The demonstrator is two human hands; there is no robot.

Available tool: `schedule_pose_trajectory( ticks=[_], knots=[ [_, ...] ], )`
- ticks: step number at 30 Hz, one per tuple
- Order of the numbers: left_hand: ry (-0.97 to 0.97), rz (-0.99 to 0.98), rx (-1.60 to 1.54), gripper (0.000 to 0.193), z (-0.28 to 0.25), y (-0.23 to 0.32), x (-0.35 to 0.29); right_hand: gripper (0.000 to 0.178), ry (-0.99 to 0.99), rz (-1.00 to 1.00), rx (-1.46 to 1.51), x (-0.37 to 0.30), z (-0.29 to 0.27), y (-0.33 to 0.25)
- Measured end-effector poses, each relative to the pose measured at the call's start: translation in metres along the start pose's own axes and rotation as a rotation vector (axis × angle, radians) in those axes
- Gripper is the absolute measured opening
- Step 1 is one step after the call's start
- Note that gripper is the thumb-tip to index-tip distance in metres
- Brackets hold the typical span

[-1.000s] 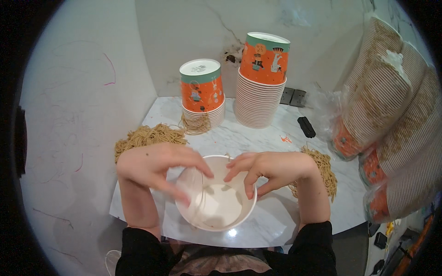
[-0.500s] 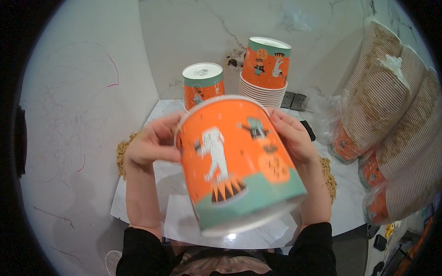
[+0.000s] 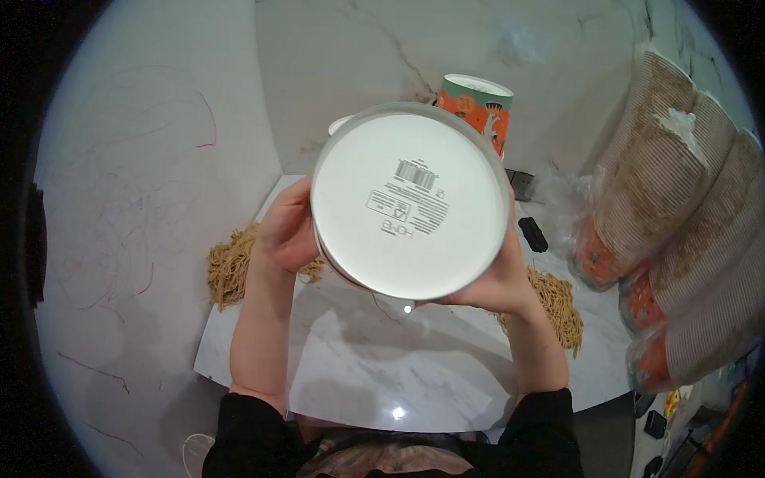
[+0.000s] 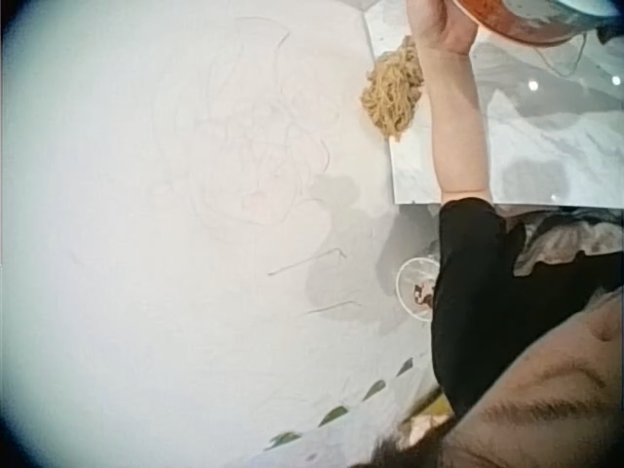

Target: Attaching elastic strings to paper cups to create small decorative buckets.

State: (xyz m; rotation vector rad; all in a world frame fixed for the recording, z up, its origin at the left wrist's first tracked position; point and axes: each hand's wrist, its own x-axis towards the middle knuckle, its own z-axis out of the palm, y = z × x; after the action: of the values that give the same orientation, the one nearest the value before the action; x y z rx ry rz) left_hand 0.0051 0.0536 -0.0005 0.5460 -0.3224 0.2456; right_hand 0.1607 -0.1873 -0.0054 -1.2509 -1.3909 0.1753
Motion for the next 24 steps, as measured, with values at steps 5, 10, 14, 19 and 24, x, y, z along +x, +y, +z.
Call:
schedule_pose_trajectory(
  ticks=[5, 10, 14, 19, 24],
  knots=[
    [0.358, 0.129, 0.476, 0.052, -0.006, 0.021, 0.001, 0.146, 0.121, -0.099, 0.004, 0.060, 0.018, 0.002],
    [0.678, 0.417, 0.639, 0.047, -0.035, 0.057, -0.009, 0.128, 0.093, -0.265, -0.109, 0.151, 0.042, 0.029],
    [0.531, 0.577, 0.554, 0.052, -0.038, 0.060, -0.013, 0.132, 0.102, -0.379, -0.212, 0.191, 0.064, 0.061],
    [0.570, 0.520, 0.499, 0.060, -0.030, 0.051, -0.007, 0.138, 0.293, -0.252, -0.421, 0.228, 0.078, 0.093],
    [0.566, 0.426, 0.440, 0.054, -0.030, 0.041, -0.003, 0.139, 0.361, -0.032, -0.521, 0.227, 0.079, 0.125]
  ],
)
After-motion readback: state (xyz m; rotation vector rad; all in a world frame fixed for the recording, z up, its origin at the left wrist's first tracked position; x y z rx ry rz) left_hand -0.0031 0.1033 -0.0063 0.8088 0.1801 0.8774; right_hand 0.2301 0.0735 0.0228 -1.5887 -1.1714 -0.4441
